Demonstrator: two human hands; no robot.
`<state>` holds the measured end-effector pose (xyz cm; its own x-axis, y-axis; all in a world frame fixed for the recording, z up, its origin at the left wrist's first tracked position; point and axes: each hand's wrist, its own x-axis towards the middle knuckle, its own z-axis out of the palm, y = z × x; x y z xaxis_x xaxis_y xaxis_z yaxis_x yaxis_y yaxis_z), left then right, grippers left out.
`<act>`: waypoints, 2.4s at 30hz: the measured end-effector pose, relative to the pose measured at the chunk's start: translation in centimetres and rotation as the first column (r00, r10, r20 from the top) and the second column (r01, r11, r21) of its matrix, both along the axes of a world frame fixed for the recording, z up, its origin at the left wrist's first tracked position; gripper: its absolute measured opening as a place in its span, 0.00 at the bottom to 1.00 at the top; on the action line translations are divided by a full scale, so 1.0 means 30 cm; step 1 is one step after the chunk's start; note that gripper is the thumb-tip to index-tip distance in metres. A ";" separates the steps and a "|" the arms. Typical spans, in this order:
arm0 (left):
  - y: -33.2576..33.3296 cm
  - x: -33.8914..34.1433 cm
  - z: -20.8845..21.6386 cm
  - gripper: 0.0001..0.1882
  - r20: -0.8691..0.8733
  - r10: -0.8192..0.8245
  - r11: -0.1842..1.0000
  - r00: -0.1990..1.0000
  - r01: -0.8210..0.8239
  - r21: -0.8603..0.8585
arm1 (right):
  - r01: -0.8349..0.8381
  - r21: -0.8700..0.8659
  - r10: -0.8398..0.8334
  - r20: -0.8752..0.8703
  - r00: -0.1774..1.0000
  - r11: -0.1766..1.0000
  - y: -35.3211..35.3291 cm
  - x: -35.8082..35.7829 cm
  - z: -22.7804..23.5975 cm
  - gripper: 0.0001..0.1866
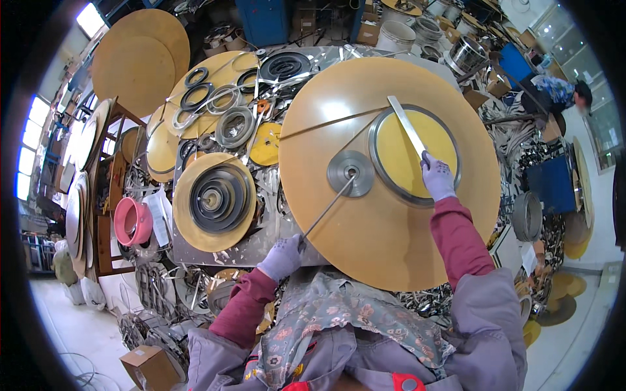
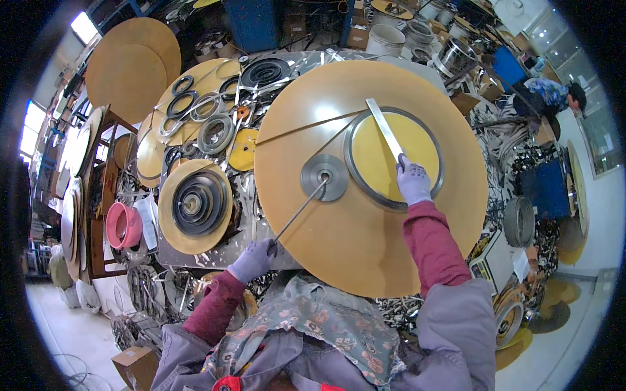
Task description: The person uses a metal straightedge and a long rod to trim the edges of a metal ring mounted on a rotating yellow disc. They repeatedly scrape the ring's edge, remove the ring, and place it on a pile of scrap metal. The person then places a new ring on the disc and continues the trimming process.
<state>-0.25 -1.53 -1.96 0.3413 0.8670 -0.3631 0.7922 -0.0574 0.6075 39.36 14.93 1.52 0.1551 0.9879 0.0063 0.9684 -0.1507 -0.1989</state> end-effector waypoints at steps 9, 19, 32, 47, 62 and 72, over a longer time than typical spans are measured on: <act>0.016 0.010 0.005 0.09 0.039 0.005 1.000 0.999 -0.004 -0.021 | 0.052 -0.012 -0.052 0.008 0.999 0.999 0.022 0.014 -0.046 0.19; 0.043 0.002 0.041 0.08 0.011 0.061 0.991 0.998 -0.060 -0.117 | 0.032 -0.039 -0.031 0.012 0.999 0.999 0.018 0.002 -0.038 0.21; 0.034 0.008 0.044 0.10 -0.013 0.045 0.998 0.999 -0.046 -0.042 | 0.025 -0.055 -0.027 -0.023 0.999 0.998 0.013 -0.006 -0.025 0.22; 0.005 0.001 0.032 0.09 -0.002 -0.008 1.000 1.000 0.008 -0.029 | 0.004 -0.008 -0.004 -0.043 0.999 1.000 0.006 0.001 -0.034 0.20; -0.010 0.008 0.028 0.09 0.036 0.030 0.998 0.999 -0.028 -0.053 | 0.033 -0.038 -0.036 -0.079 0.996 0.999 -0.004 -0.013 -0.023 0.20; -0.009 -0.001 0.032 0.09 -0.009 -0.009 0.999 1.000 0.008 -0.038 | 0.032 -0.059 -0.036 -0.057 0.998 0.998 -0.007 -0.024 0.000 0.19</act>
<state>-0.27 -1.79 -0.98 0.3451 0.8497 -0.3986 0.7975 -0.0416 0.6018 38.64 14.74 1.52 0.1868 0.9805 -0.0609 0.9496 -0.1961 -0.2447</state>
